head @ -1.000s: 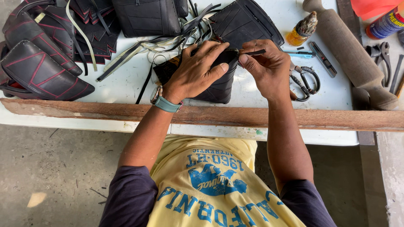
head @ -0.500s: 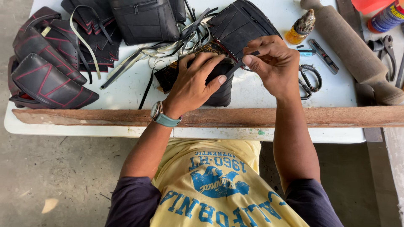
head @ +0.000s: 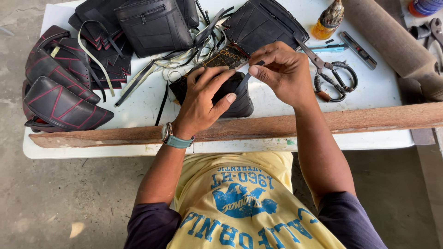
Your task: The person inspects a black leather pouch, opens it to check the interior, and applies a substance to the edges using a brush. They then use shears to trim excess material from the pouch. The person handles several similar pouches and straps on the table.
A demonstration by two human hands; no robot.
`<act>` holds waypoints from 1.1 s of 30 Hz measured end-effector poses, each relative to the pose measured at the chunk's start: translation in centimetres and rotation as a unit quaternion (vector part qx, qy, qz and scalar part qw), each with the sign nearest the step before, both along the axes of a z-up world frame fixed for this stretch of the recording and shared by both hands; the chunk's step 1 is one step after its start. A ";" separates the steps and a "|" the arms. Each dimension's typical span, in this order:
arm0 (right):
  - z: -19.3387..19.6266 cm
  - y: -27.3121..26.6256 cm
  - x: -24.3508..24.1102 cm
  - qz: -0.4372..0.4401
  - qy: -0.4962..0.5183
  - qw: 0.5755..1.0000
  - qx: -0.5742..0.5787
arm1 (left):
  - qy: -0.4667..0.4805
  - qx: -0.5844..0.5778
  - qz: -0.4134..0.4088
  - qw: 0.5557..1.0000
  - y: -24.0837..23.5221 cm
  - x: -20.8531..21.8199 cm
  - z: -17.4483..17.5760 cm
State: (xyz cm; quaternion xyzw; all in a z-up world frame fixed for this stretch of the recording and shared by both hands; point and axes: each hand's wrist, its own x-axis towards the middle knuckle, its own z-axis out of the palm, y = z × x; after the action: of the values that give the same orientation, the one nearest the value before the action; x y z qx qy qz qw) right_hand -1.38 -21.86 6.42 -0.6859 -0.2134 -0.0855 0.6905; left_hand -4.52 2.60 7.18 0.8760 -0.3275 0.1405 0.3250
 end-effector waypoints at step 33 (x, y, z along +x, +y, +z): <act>-1.9 1.9 -3.4 0.092 0.050 0.993 -0.059 | -0.042 -0.057 -0.043 0.997 2.5 -3.9 -5.2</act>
State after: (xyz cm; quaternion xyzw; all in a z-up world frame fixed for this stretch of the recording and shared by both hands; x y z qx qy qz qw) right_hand -4.82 -19.95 4.50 -0.7062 -0.2458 0.0255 0.6635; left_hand -8.46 5.07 1.93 0.8345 -0.3694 0.1819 0.3661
